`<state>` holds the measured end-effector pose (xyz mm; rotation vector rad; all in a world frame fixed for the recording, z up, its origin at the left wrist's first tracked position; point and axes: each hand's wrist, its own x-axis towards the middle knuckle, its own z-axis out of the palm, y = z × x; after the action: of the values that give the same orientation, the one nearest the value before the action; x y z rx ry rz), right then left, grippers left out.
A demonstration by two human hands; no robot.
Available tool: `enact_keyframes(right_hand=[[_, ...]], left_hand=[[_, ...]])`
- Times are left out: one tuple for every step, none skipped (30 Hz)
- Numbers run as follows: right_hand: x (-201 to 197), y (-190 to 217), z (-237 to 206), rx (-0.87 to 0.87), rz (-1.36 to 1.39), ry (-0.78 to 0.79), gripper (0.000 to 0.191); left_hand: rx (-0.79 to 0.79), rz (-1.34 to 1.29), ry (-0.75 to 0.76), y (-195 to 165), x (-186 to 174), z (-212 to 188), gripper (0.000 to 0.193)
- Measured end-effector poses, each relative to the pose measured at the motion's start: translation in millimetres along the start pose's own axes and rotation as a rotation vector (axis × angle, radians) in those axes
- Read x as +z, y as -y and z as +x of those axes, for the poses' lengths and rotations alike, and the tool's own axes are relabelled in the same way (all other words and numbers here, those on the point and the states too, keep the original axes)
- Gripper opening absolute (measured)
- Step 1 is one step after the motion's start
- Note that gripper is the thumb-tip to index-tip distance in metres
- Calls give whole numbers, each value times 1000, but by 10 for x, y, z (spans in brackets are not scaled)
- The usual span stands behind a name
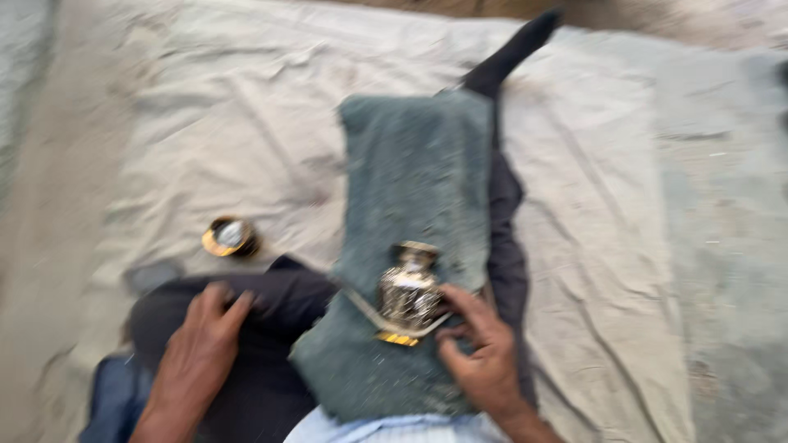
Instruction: The person sits on a tarp and uses a chisel and wooden mallet to engrave a decorative pattern into a small brass vase. They repeatedly tap the chisel along the vase's surface, rotating the vase to work on different sections.
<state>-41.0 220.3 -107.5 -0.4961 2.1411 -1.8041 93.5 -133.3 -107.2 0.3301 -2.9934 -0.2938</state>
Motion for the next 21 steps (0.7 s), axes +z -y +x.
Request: enact_keyframes(right_hand=[[-11,57,5,32,54,11,66],[-39,98,7,59,94,18,65],[-70,127,9,82,131,14,64],[-124,141,3,90,193,-11,61],[-179,149,-18,97,254,-40,58],[-255,146,-44,104,315,-71,56],[-321,136,-88,137,246,-148,56],[-398,122,-142,173,176,-227,57],[-459,101,-205,206,107,-306,58],[-512,75,-271,246,-21,-266,63],[-549,49,-340,286,-151,-225,68],[-569,16,-405,324,-281,-182,73],[-575,-14,-461,317,-357,-103,81],[-575,-45,-509,312,-433,-23,89],[-572,-66,-542,311,-507,58,98],[-581,-85,-561,310,-493,65,98],[-594,-91,-568,310,-479,74,99],[-627,-88,-565,309,-466,84,99],[-667,-72,-553,423,-145,-45,96],[-729,-45,-535,526,180,-175,93],[-789,-8,-515,617,508,-302,91]], left_hand=[[-52,-83,-31,-152,-179,76,33],[-102,-174,-73,-311,-330,165,25],[-80,-322,-127,-467,-463,254,26],[-52,-472,-188,-622,-576,335,26],[-28,-602,-192,-771,-665,405,26],[-3,-731,-195,-908,-726,466,27],[23,-861,-196,-1031,-757,524,28],[-20,-976,-113,-1137,-760,586,30],[-61,-1088,-29,-1224,-742,655,32],[-100,-1199,58,-1290,-709,731,35],[-133,-1281,114,-1336,-671,810,34],[-166,-1363,169,-1365,-633,885,33],[-200,-1445,223,-1382,-599,951,32],[-192,-1462,236,-1393,-570,1005,34],[-185,-1477,252,-1401,-547,1046,35],[-178,-1492,267,-1410,-529,1077,37],[-174,-1459,274,-1420,-516,1097,40],[-171,-1426,281,-1429,-507,1108,43],[-164,-1393,286,-1438,-502,1109,47],[-166,-1385,298,-1443,-500,1101,46],[-168,-1376,305,-1444,-500,1084,44]])
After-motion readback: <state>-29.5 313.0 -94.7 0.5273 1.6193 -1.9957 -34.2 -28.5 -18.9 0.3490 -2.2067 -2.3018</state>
